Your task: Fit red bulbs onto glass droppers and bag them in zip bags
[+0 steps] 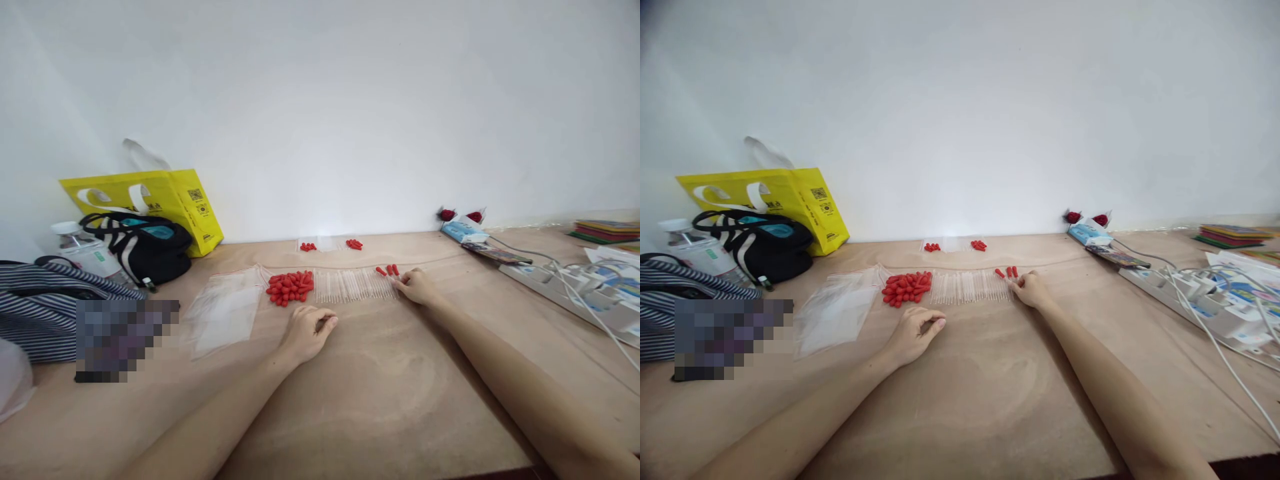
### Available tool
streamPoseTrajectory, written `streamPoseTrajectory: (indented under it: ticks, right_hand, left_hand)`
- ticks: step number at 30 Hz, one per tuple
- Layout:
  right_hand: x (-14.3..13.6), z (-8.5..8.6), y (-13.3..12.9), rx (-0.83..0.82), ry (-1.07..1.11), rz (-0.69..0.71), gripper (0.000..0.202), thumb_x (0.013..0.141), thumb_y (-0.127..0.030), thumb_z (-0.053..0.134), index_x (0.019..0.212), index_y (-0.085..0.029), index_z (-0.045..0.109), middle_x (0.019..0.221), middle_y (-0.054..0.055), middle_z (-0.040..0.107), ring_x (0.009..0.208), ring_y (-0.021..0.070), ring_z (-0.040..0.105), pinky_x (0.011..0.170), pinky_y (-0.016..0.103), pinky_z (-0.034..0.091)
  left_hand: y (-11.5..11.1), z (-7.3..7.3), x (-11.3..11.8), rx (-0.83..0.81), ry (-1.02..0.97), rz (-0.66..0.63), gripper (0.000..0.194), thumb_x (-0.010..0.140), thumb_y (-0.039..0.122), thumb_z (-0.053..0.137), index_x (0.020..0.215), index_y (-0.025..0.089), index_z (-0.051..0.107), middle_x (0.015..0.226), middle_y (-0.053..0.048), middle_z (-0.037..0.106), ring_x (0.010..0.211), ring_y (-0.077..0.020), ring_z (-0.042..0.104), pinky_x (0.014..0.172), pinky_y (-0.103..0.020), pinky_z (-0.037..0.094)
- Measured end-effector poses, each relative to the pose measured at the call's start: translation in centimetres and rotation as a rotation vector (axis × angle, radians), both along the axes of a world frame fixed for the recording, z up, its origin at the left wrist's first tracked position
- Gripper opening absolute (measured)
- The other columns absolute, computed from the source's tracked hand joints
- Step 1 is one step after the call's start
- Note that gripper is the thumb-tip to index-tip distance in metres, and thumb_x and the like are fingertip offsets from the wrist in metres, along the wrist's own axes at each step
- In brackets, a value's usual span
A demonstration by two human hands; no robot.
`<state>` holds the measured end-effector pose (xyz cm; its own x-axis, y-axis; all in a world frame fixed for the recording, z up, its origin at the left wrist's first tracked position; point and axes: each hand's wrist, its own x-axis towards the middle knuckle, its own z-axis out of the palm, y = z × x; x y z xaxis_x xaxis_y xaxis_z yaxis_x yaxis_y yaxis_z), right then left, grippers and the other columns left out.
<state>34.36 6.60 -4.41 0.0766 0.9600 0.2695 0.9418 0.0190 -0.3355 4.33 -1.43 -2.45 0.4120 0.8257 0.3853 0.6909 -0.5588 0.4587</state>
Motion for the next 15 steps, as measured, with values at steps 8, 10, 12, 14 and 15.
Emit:
streamPoseTrajectory:
  ticks: [8,10,12,14,15]
  right_hand:
    - [-0.33,0.07,0.06,0.000,-0.020,-0.120,0.040,0.080,-0.035,0.043,0.046,-0.018,0.055,0.058,0.010,0.062,0.074,0.0208,0.058,0.058,0.025,0.035]
    - [-0.39,-0.01,0.05,-0.005,-0.022,-0.161,0.039,0.079,-0.033,0.042,0.047,-0.017,0.057,0.059,0.011,0.063,0.071,0.0214,0.059,0.056,0.026,0.034]
    - [-0.55,-0.08,0.01,-0.012,-0.021,-0.185,0.039,0.079,-0.033,0.042,0.047,-0.016,0.058,0.059,0.012,0.063,0.068,0.0212,0.059,0.055,0.026,0.034]
    - [-0.76,-0.13,-0.04,-0.017,-0.016,-0.203,0.039,0.078,-0.034,0.042,0.048,-0.016,0.059,0.060,0.012,0.063,0.066,0.0208,0.060,0.054,0.026,0.033]
    - [-0.85,-0.14,-0.07,-0.017,-0.013,-0.212,0.040,0.079,-0.035,0.041,0.048,-0.016,0.059,0.060,0.012,0.063,0.065,0.0209,0.060,0.053,0.026,0.033]
  left_hand:
    - [0.06,-0.08,-0.09,0.012,0.002,-0.005,0.020,0.082,0.031,0.049,0.083,0.021,0.065,0.073,0.000,0.067,0.070,-0.0157,0.058,0.075,-0.032,0.038]
    - [0.11,-0.12,-0.12,0.013,0.002,-0.006,0.019,0.082,0.031,0.049,0.083,0.021,0.065,0.073,0.000,0.067,0.070,-0.0157,0.058,0.075,-0.032,0.038]
    - [0.15,-0.16,-0.10,0.013,0.001,-0.005,0.019,0.082,0.032,0.049,0.083,0.021,0.065,0.073,0.000,0.067,0.070,-0.0157,0.058,0.075,-0.032,0.038]
    - [0.13,-0.17,-0.02,0.010,0.001,-0.002,0.019,0.082,0.032,0.049,0.083,0.021,0.065,0.073,0.000,0.067,0.070,-0.0155,0.058,0.075,-0.032,0.038]
    - [0.10,-0.16,0.03,0.008,0.001,0.001,0.019,0.082,0.032,0.049,0.084,0.021,0.065,0.073,0.000,0.067,0.070,-0.0155,0.057,0.076,-0.032,0.038]
